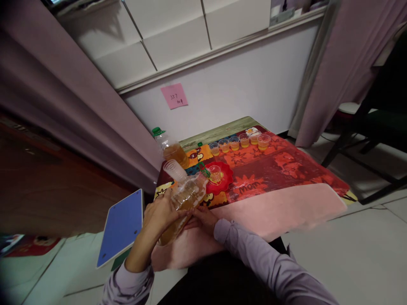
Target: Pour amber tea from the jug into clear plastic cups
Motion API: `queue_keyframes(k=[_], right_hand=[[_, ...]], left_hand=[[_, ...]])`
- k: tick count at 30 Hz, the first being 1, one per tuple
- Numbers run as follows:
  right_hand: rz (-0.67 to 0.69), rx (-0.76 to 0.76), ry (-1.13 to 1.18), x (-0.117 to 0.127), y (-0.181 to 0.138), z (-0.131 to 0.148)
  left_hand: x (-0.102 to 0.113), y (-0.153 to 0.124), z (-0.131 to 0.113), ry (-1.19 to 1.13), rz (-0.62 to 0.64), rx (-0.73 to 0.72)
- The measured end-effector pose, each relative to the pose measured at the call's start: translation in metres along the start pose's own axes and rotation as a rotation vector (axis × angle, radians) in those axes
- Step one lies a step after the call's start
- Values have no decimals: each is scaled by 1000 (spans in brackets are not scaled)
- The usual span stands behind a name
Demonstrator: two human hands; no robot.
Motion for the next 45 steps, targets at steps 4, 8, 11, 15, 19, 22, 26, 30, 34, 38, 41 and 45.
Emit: queue_keyframes(k=[4, 8, 11, 15, 19, 22, 26, 30, 34, 38, 41, 45], right_hand=[[5, 3, -1, -1, 0, 1], [19, 4, -6, -1, 0, 0], [22, 5, -9, 0, 0, -1], [23, -7, -12, 0, 0, -1], [6, -15, -10, 0, 0, 0], [3, -22, -8, 0, 0, -1], [8, -22, -9, 1, 0, -2], [4, -19, -6, 2, 0, -2], [-3, -17, 0, 3, 1, -2], [12, -14, -3, 1, 0, -2], [4, -4, -1, 1, 0, -1], [4, 1, -5, 0, 0, -1]], left_hand=[[0, 0, -1, 0, -1, 2], [1, -1, -1, -2, 9, 11], [1, -1, -1, 7, 17, 9], [0, 1, -1, 11, 25, 8], [-1, 1, 0, 2, 18, 7], [-1, 1, 0, -8, 9, -1], [-3, 2, 1, -11, 8, -5], [-3, 3, 1, -19, 1, -14], [-1, 3, 0, -8, 14, -5], [-1, 2, 0, -5, 22, 1], [-3, 2, 2, -14, 10, -6], [-5, 4, 4, -14, 0, -12]])
Point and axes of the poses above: each hand's wrist, its own y-axis towards the middle knuckle, its own x-axis out of the back of the hand, z = x × y, the point moved 6 cm from there along y, towards the middle knuckle, and after that the axes turned 1 degree about z, right-handed, at the moved point
